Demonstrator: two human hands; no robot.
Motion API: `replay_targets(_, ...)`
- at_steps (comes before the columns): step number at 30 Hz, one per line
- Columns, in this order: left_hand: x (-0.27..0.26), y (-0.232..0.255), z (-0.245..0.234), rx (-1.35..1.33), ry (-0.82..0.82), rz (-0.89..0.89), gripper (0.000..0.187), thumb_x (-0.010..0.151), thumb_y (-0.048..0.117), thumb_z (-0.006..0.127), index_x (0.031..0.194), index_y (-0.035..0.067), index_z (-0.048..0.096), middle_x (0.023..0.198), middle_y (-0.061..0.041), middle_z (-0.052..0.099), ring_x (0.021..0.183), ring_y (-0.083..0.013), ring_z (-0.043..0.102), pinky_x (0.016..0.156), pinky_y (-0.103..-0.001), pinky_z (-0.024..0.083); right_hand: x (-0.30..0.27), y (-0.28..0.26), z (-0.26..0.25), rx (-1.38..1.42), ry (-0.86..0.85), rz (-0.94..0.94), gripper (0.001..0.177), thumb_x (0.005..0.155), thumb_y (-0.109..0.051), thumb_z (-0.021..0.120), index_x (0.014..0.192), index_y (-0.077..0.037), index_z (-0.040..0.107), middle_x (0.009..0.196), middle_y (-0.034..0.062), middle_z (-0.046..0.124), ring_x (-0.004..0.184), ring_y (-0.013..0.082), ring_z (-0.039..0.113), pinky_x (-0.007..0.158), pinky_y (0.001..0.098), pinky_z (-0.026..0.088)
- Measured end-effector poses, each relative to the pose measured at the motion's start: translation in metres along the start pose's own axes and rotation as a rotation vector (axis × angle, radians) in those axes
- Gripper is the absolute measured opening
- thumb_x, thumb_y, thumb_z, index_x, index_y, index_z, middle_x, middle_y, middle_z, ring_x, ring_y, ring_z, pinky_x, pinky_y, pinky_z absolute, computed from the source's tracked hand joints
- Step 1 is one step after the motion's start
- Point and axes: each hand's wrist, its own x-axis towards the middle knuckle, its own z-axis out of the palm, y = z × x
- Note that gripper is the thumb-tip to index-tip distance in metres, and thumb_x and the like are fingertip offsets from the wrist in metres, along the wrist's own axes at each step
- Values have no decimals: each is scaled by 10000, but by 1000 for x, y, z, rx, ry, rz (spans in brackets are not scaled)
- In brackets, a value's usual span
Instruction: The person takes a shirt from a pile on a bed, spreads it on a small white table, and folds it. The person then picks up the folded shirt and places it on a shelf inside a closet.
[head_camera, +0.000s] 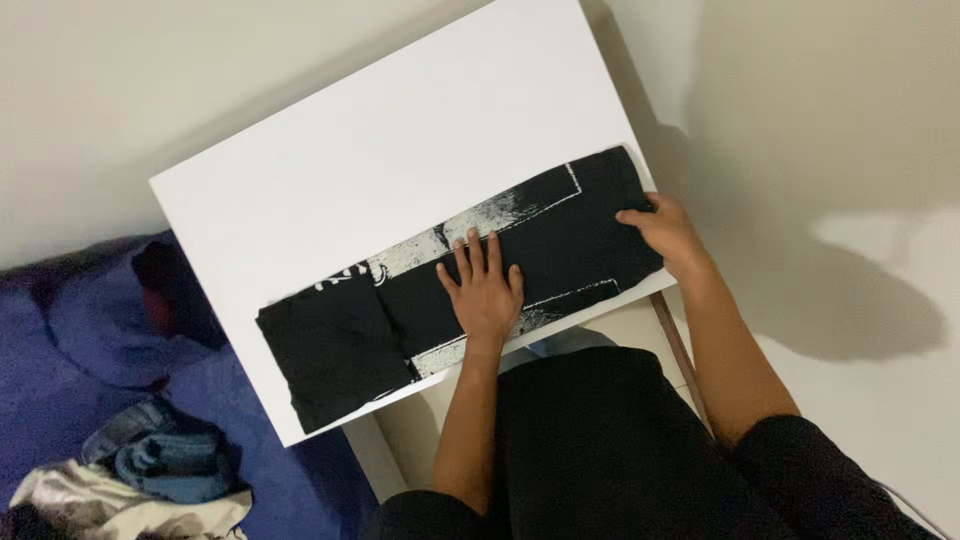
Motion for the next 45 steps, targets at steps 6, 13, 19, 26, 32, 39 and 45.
replay_targets(6,-1,-1,-8,-118,31,-13,642,1010,470,427,1584,182,402,1678,-129,291,1553,-373,204,1222,-662,76,-33,-24,3,48,-15,-353,425,881,-103,722,1289,-9,645,1182,211,722,1024,279,728,874,380,572)
replay_targets(13,1,4,-45,-1255,-49,-174,690,1008,486,450,1597,154,314,1663,-182,333,1535,-366,314,1240,-555,221,-125,-77,55,-368,-17,-633,479,899,-181,712,1354,-101,585,1215,156,728,863,338,741,810,420,562)
replay_targets(19,-16,-31,-48,-2220,-101,-480,520,1022,394,593,1379,26,512,1227,-191,628,1074,-296,662,878,-408,594,-173,-74,122,-479,-213,-1041,708,860,-195,724,1461,-27,389,1483,220,496,1154,399,658,893,470,552)
replay_targets(26,-30,-93,-76,-1930,21,-690,331,917,140,670,1221,18,619,972,-99,686,831,-220,693,683,-361,586,-188,-61,144,-396,-657,-861,759,888,-228,703,1521,-60,319,1573,186,380,1133,312,688,922,399,571)
replay_targets(32,-38,-127,-71,-990,234,-468,299,912,57,711,1193,-43,696,1032,-201,793,893,-284,745,841,-399,585,-167,-28,181,-549,-713,-960,632,916,-254,689,1462,-54,440,1439,189,551,1198,327,646,956,414,553)
replay_targets(39,-51,-109,-79,-536,437,-354,530,897,42,712,1404,-28,570,1137,-288,691,990,-426,680,840,-428,551,-158,-1,211,-757,-702,-1202,539,877,-195,693,1343,31,545,1359,219,587,1197,369,613,991,470,506)
replay_targets(45,-48,-110,-68,-95,335,-358,443,944,107,670,1383,56,632,1163,-133,718,1062,-337,597,841,-498,435,-148,5,214,-712,-737,-1169,445,912,-163,639,1319,12,595,1373,177,605,1219,330,610,1051,458,489)
